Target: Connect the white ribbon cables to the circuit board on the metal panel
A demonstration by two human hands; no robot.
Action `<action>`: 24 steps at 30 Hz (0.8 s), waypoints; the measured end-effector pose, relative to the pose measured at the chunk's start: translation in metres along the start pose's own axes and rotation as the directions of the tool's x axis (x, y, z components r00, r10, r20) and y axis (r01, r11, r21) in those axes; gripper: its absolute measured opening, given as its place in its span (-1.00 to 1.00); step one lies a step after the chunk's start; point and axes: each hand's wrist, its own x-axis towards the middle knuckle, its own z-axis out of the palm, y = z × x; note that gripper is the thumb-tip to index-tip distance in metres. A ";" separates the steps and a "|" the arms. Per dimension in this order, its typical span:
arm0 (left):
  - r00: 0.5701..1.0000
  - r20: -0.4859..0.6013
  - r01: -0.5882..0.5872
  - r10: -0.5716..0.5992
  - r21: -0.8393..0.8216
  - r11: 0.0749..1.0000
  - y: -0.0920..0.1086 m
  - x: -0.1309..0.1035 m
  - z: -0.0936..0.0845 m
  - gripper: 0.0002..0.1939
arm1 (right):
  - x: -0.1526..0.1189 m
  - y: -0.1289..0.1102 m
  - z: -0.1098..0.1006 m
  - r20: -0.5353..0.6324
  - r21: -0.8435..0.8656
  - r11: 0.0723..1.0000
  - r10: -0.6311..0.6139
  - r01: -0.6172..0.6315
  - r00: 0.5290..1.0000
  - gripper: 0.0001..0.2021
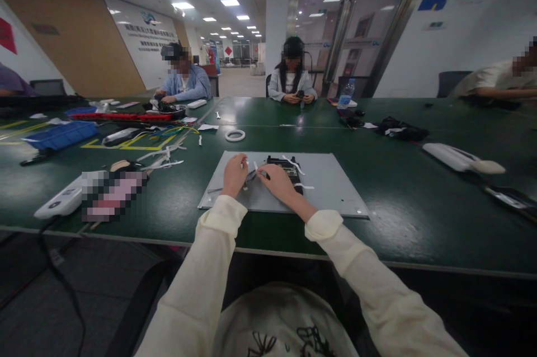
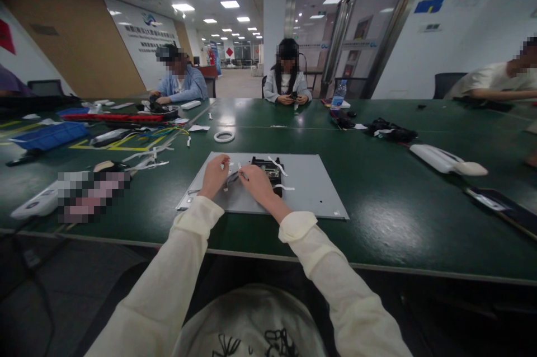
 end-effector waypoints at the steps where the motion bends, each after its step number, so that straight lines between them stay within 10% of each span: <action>1: 1.000 0.018 0.002 -0.001 -0.006 1.000 0.000 0.000 0.000 -0.75 | 0.000 -0.001 0.001 0.015 -0.003 1.000 0.001 -0.001 1.000 -0.86; 24: 0.935 0.349 -0.079 0.062 0.035 0.996 0.004 -0.007 0.010 -0.66 | -0.011 -0.017 0.010 0.124 -0.328 0.935 -0.098 0.134 0.987 -0.82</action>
